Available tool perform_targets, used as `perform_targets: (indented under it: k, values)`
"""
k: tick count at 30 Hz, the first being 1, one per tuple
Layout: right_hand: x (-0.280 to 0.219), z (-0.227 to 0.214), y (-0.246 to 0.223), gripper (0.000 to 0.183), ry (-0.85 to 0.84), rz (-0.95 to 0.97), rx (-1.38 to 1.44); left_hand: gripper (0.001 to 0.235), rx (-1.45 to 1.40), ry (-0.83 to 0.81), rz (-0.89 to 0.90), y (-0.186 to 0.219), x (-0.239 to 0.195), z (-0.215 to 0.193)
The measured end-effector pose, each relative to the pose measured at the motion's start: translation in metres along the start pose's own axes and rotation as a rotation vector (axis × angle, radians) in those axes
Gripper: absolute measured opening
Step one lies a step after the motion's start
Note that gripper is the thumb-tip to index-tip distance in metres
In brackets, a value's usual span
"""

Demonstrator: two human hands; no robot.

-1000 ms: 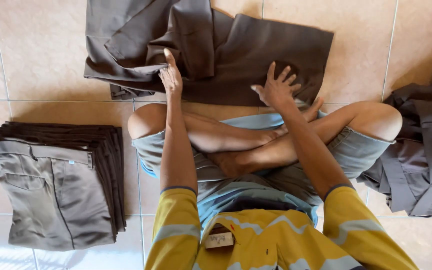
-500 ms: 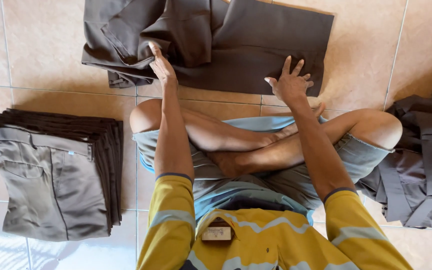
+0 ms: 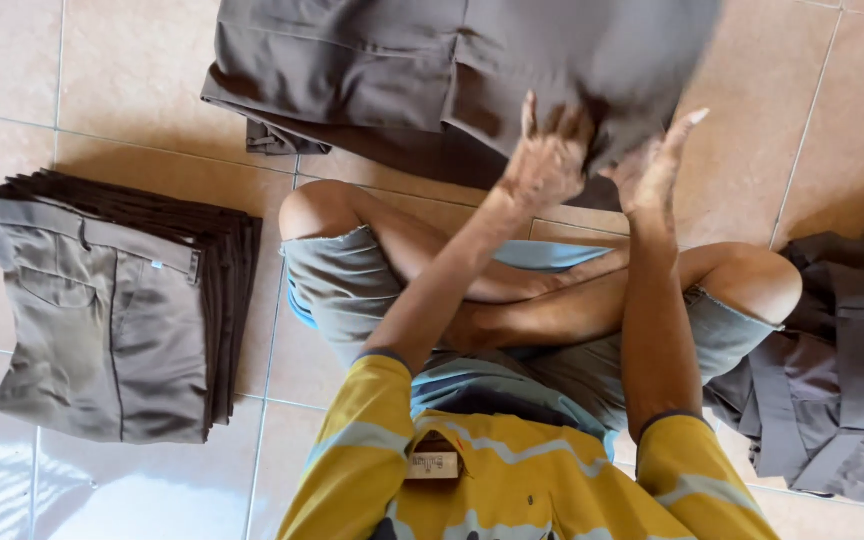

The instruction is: The person sits cross-legged on a tiled floor and folds brown trousers by hand. They smooth the fabric, fold the legs, and stack the finished trousers onto a growing pile to the left.

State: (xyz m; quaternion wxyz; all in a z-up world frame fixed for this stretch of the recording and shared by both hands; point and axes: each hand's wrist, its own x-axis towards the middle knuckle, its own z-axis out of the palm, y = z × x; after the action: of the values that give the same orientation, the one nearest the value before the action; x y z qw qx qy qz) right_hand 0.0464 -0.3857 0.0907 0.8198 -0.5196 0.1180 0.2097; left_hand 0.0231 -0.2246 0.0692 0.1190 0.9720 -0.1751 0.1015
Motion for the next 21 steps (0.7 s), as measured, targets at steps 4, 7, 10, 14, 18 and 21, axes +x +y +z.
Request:
perform_targets:
  k: [4,7,10,14,18,21]
  values:
    - [0.023,-0.042,0.038,0.106,0.273,-0.04,-0.147,0.059,-0.099,-0.114,-0.119,0.022,-0.043,0.109]
    - [0.064,-0.115,0.088,0.106,0.499,0.1,-0.558,0.06,-0.049,-0.248,-0.146,0.0,-0.062,0.105]
    - [0.078,-0.143,0.111,0.08,0.519,0.055,-0.833,0.063,-0.001,-0.253,-0.198,-0.058,-0.079,0.092]
    - [0.096,-0.126,0.095,0.052,0.769,-0.193,-0.738,0.095,-0.066,-0.144,-0.367,-0.158,-0.103,0.072]
    - [0.101,-0.182,0.111,0.037,0.754,-0.256,-0.893,0.068,-0.1,-0.032,-0.469,-0.197,-0.121,0.071]
    - [0.113,-0.221,0.138,0.045,0.687,-0.039,-1.01,0.058,-0.029,0.0,-0.478,-0.187,-0.113,0.07]
